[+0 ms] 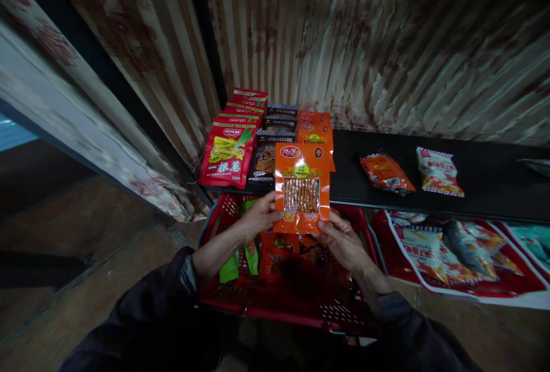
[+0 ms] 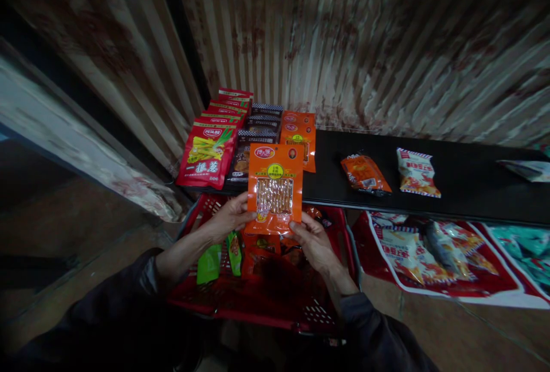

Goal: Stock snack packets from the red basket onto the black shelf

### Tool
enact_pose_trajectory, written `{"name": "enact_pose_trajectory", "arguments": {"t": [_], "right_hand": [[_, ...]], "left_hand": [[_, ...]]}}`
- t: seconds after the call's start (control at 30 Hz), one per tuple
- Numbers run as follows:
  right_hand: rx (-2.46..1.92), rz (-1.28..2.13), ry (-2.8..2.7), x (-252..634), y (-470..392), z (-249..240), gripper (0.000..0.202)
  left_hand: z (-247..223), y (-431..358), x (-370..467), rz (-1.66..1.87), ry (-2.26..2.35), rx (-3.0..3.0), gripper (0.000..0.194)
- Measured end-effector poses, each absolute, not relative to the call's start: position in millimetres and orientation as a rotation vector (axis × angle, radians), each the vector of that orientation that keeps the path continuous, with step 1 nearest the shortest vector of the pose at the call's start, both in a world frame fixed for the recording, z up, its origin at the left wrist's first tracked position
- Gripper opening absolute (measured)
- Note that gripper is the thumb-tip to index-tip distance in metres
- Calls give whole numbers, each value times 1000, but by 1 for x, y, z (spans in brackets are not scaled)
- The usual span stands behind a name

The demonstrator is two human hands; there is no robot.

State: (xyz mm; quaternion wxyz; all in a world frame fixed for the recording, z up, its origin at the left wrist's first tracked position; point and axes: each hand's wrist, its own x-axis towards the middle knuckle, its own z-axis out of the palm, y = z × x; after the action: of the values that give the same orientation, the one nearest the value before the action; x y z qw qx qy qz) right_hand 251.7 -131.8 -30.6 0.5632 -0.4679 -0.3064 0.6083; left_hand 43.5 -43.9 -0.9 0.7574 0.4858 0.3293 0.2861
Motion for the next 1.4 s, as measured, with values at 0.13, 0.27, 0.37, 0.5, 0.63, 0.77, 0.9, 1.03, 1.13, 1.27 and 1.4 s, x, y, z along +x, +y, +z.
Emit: {"name": "enact_pose_trajectory", "arguments": {"t": [0.13,0.27,0.37,0.5,0.63,0.77,0.9,1.03,1.13,1.27,1.4], "right_hand": [[-1110,1419,-719,251,-132,-31,33],[-1100,1404,-704,249,-131,-28,34],[-1081,1381,-650,248,-130,-28,34],[-1064,1347,-596,248,-128,-30,32],[-1070,1319,-588,249,-130,-32,32],[-1065,1310,-620,247,-130,-28,31],[-1059,1283,-619,245,-130,-23,27],[-1140,1128,-751,243,-138,-19,25],[-1244,872,-1032,242,-149,-14,21],[-1232,538,-1360,237,-162,-2,19],[-1137,341,-1565,225,-168,6,33]], "left_hand": [[-1,-45,44,632,703,1065,51],[1,-46,44,631,719,1081,53],[6,-48,45,636,728,1096,50],[11,-51,47,649,712,1122,45],[10,-53,48,647,717,1138,43],[8,-52,49,662,747,1106,46],[11,-53,53,725,792,1105,56],[11,-61,60,851,865,1115,93],[9,-69,63,907,896,1132,110],[9,-77,64,909,820,1163,112],[6,-79,65,888,709,1119,93]]}}
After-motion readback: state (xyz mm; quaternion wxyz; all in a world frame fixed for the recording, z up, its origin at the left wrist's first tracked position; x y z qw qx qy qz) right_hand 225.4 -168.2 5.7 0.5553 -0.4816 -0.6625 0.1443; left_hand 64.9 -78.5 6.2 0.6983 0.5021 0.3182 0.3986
